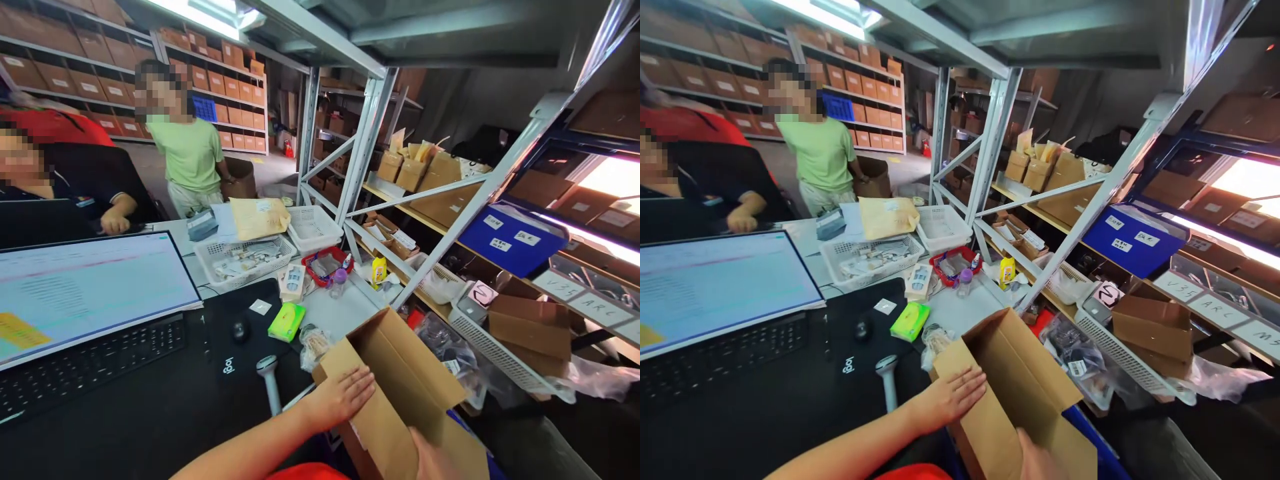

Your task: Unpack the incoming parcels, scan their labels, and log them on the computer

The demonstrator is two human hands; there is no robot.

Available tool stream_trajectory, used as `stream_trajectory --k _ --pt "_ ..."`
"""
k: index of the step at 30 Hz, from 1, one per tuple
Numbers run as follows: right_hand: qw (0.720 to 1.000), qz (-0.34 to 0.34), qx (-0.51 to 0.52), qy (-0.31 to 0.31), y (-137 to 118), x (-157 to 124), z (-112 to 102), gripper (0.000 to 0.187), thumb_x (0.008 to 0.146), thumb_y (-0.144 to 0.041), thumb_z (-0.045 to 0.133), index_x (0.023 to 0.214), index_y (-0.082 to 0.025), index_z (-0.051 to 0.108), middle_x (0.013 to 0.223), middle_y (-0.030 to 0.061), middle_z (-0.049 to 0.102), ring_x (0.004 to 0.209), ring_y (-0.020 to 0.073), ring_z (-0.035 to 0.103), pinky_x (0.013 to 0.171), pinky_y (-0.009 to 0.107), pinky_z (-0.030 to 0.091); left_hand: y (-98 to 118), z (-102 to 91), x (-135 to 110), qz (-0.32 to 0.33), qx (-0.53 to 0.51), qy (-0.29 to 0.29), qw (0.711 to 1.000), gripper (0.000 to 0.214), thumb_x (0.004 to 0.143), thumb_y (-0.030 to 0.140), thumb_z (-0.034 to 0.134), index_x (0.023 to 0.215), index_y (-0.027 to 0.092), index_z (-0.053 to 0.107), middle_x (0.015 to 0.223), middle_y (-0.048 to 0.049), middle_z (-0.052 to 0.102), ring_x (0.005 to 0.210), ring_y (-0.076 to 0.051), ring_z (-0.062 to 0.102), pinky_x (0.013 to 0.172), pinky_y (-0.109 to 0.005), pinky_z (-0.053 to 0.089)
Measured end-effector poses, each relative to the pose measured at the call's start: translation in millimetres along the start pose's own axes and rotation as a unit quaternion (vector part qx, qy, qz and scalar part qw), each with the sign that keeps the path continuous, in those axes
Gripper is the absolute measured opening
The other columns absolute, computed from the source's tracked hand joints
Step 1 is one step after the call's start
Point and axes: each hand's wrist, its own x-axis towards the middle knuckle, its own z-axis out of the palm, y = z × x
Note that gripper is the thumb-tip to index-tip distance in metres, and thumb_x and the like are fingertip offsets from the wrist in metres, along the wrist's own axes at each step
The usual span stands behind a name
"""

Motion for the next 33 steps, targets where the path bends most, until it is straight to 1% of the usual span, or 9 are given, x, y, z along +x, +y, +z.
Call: stream_trajectory --k 2,4,9,13,17,20,25,29,33 --pt "0.999 0.038 -0.002 -0.025 -29 -5 -7 0.046 0.049 -0.038 0.077 0.094 -0.045 0.071 0.082 0.0018 0.081 0.089 0.0420 0.078 0.073 0.046 0.061 0 -3.0 -16 -0.073 -0.010 -0.030 0.997 0.072 0.094 0.006 0.054 0.161 0.020 0.032 0.167 -0.0177 0.031 0.154 -0.027 0.034 0.126 -0.045 0.039" --pt "0.998 0.068 -0.014 0.009 -48 -5 -13 0.039 0.054 -0.044 0.077 0.092 -0.042 0.068 0.080 0.0032 0.080 0.088 0.0421 0.078 0.073 0.047 0.059 3 -10.6 -40 -0.120 -0.030 -0.042 0.991 0.081 0.089 0.002 0.056 0.163 0.020 0.028 0.169 -0.0193 0.025 0.157 -0.030 0.027 0.126 -0.049 0.038" --pt "0.990 0.097 -0.068 0.081 -59 31 -28 0.046 0.065 -0.056 0.069 0.106 -0.035 0.068 0.078 0.0104 0.077 0.089 0.0440 0.077 0.072 0.049 0.057 25 -34.5 -137 -0.264 -0.089 -0.014 0.960 0.088 0.084 -0.003 0.052 0.163 0.023 0.025 0.168 -0.0175 0.034 0.155 -0.028 0.035 0.122 -0.049 0.041" --pt "0.985 0.082 -0.119 0.091 -69 87 -34 0.047 0.072 -0.059 0.066 0.111 -0.033 0.066 0.082 0.0146 0.077 0.088 0.0435 0.077 0.076 0.053 0.058 52 -49.8 -209 -0.416 -0.105 -0.003 0.903 0.080 0.081 0.003 0.055 0.156 0.026 0.040 0.161 -0.0168 0.047 0.143 -0.029 0.053 0.113 -0.043 0.051" --pt "0.989 0.039 -0.120 0.082 -89 141 -19 0.028 0.073 -0.051 0.067 0.095 -0.034 0.064 0.076 0.0141 0.075 0.084 0.0440 0.076 0.077 0.058 0.057 87 -66.4 -253 -0.577 -0.047 0.056 0.814 0.057 0.085 0.008 0.051 0.139 0.025 0.059 0.148 -0.0146 0.060 0.128 -0.026 0.066 0.107 -0.040 0.056" --pt "0.992 -0.009 -0.107 0.066 -95 172 3 0.015 0.073 -0.047 0.066 0.079 -0.036 0.058 0.073 0.0130 0.073 0.084 0.0440 0.076 0.075 0.059 0.055 124 -71.0 -273 -0.677 -0.030 0.105 0.728 0.044 0.092 0.018 0.049 0.132 0.025 0.065 0.145 -0.0133 0.063 0.126 -0.025 0.068 0.106 -0.040 0.058" --pt "0.992 -0.047 -0.109 0.037 -92 209 38 0.019 0.080 -0.054 0.056 0.075 -0.036 0.056 0.073 0.0140 0.071 0.083 0.0432 0.076 0.075 0.060 0.057 190 -54.1 -286 -0.787 -0.006 0.170 0.593 0.039 0.093 0.027 0.045 0.127 0.026 0.066 0.139 -0.0108 0.065 0.123 -0.026 0.069 0.103 -0.041 0.059" --pt "0.990 -0.067 -0.115 0.040 -90 233 49 0.018 0.076 -0.052 0.061 0.070 -0.036 0.056 0.066 0.0130 0.068 0.080 0.0438 0.075 0.076 0.061 0.056 222 -43.4 -286 -0.814 0.006 0.191 0.548 0.038 0.093 0.031 0.045 0.122 0.028 0.069 0.134 -0.0097 0.068 0.119 -0.025 0.072 0.099 -0.040 0.061" --pt "0.983 -0.074 -0.155 0.065 -91 258 50 0.019 0.076 -0.052 0.061 0.069 -0.035 0.057 0.074 0.0139 0.072 0.086 0.0409 0.076 0.076 0.057 0.056 246 -42.1 -282 -0.836 0.007 0.195 0.513 0.034 0.091 0.034 0.046 0.112 0.028 0.073 0.131 -0.0085 0.069 0.116 -0.027 0.072 0.099 -0.042 0.061"
